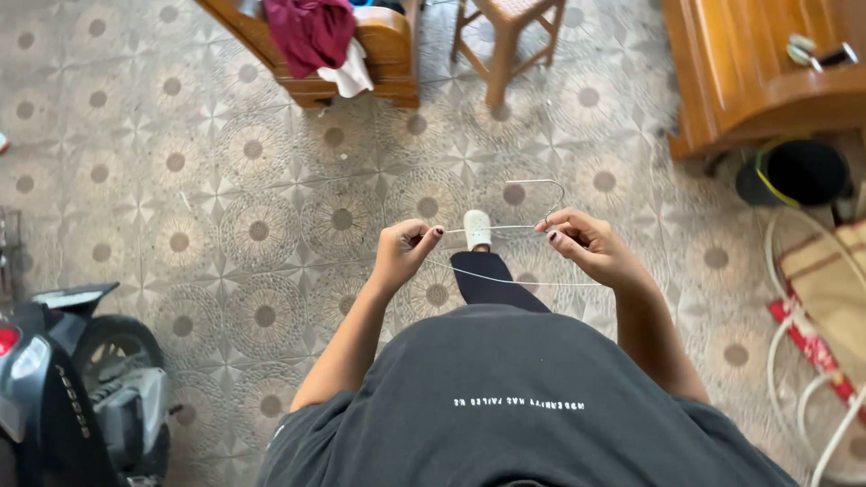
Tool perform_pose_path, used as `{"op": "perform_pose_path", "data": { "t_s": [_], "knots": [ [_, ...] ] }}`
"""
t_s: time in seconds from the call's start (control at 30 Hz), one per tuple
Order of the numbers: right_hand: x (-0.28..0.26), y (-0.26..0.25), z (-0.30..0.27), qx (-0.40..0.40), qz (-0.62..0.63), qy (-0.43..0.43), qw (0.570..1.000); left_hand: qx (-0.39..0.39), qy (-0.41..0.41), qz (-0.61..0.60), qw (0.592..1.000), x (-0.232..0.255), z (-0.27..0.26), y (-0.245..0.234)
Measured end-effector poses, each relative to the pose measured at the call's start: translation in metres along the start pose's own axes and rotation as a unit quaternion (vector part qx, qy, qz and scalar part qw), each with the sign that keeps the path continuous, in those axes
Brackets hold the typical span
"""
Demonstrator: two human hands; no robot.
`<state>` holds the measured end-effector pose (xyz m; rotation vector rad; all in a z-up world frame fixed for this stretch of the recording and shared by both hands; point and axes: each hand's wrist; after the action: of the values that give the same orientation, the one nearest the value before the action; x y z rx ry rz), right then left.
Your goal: The person takes clothes from a wooden chair, places each item on a wire hanger, and hangs them on a red metal drying rack. The person handles a black garment, a white t-shirt, black shorts, and a maroon shirt, spacing them on the rack.
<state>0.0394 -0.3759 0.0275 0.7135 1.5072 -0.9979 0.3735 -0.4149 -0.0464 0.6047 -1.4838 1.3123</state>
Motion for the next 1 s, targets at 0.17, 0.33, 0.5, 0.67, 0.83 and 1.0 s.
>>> {"op": "perform_pose_path", "data": {
  "t_s": [0.17,0.33,0.5,0.67,0.83,1.0],
  "knots": [
    [0.01,-0.067,0.127,-0.056,0.0,-0.023,0.998,0.083,-0.017,-0.009,0.996,-0.032,0.096,-0.023],
    [0.021,-0.124,0.249,-0.114,-0.027,-0.041,0.992,0.146,-0.04,-0.013,0.988,-0.037,0.177,-0.059],
    [-0.012,-0.12,0.356,-0.176,0.006,-0.061,0.982,0.225,-0.028,0.043,0.973,-0.051,0.227,-0.121],
    [-0.01,-0.099,0.451,-0.204,0.009,-0.067,0.977,0.268,-0.061,0.05,0.96,-0.086,0.255,-0.181],
    [0.024,-0.079,0.552,-0.226,-0.026,-0.064,0.972,0.269,-0.083,0.029,0.959,-0.152,0.299,-0.237],
    [0.07,-0.057,0.656,-0.209,-0.045,0.002,0.977,0.22,-0.115,-0.008,0.969,-0.23,0.376,-0.316]
  ]
}}
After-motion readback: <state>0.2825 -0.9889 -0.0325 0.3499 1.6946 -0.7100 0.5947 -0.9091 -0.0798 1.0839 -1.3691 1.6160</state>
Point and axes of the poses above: each hand's wrist, its own z-axis towards the middle knuckle, its own y-axis out of the palm, x = y × z, and after that the axes turned 10 degrees about -x, right-handed
